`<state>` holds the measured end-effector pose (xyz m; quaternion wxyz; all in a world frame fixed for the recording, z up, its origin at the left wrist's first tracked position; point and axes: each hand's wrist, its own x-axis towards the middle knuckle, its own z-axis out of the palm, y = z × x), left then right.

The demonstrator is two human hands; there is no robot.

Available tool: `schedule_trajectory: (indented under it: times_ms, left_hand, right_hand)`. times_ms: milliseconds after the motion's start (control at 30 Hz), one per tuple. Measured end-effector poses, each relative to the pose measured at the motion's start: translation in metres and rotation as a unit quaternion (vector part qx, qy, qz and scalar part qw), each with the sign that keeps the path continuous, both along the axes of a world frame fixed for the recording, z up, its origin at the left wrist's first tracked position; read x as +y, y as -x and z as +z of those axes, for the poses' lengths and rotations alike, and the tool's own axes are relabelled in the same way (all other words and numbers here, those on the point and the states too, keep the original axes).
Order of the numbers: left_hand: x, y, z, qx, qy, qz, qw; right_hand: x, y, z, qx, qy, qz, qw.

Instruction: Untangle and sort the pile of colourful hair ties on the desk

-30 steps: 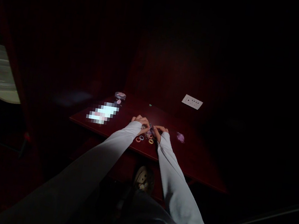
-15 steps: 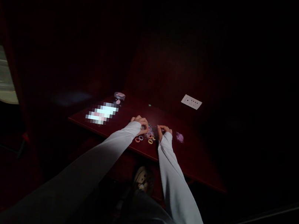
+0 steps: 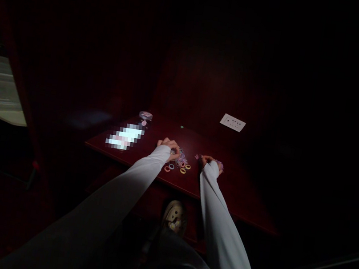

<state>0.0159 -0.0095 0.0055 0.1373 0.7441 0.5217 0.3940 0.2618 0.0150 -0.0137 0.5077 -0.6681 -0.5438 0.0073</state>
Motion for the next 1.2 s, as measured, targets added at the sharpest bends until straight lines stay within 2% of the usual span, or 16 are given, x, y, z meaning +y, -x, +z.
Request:
schedule_trajectory:
  times_ms: [67,167,233,300,367,467,700,867,1067,1200]
  left_hand:
    - [-0.001,0.000,0.001,-0.008,0.001,0.015,1.000]
    - [-0.001,0.001,0.003,-0.021,0.001,0.045,0.999]
    - [-0.002,0.002,0.005,-0.033,0.000,0.069,0.997]
    - [-0.002,0.003,0.007,-0.045,0.002,0.094,0.994]
    - [-0.003,0.004,0.010,-0.061,0.003,0.113,0.992]
    - [-0.004,0.006,0.013,-0.092,0.005,0.125,0.988]
    - [-0.004,0.007,0.018,-0.152,0.012,0.139,0.978]
    - [-0.003,0.008,0.017,-0.156,0.020,0.132,0.979]
    - [-0.003,0.007,0.017,-0.139,0.018,0.122,0.983]
    - [-0.002,0.007,0.017,-0.129,0.021,0.109,0.985]
  right_hand:
    - [0.001,0.000,-0.002,0.005,-0.017,0.009,1.000]
    - [0.000,0.003,0.001,0.018,-0.046,-0.015,0.999]
    - [-0.004,0.006,0.005,0.020,-0.036,-0.031,0.999]
    - [-0.011,0.010,0.012,0.005,-0.012,-0.019,1.000]
    - [-0.019,0.017,0.018,-0.026,-0.006,0.034,0.999]
    - [-0.030,0.034,0.024,-0.075,-0.011,0.150,0.986]
    - [-0.050,0.084,0.019,-0.151,0.001,0.326,0.933]
    - [-0.058,0.093,0.016,-0.199,0.012,0.327,0.924]
    - [-0.049,0.089,0.013,-0.211,0.058,0.333,0.917]
    - [-0.042,0.087,0.009,-0.191,0.060,0.326,0.924]
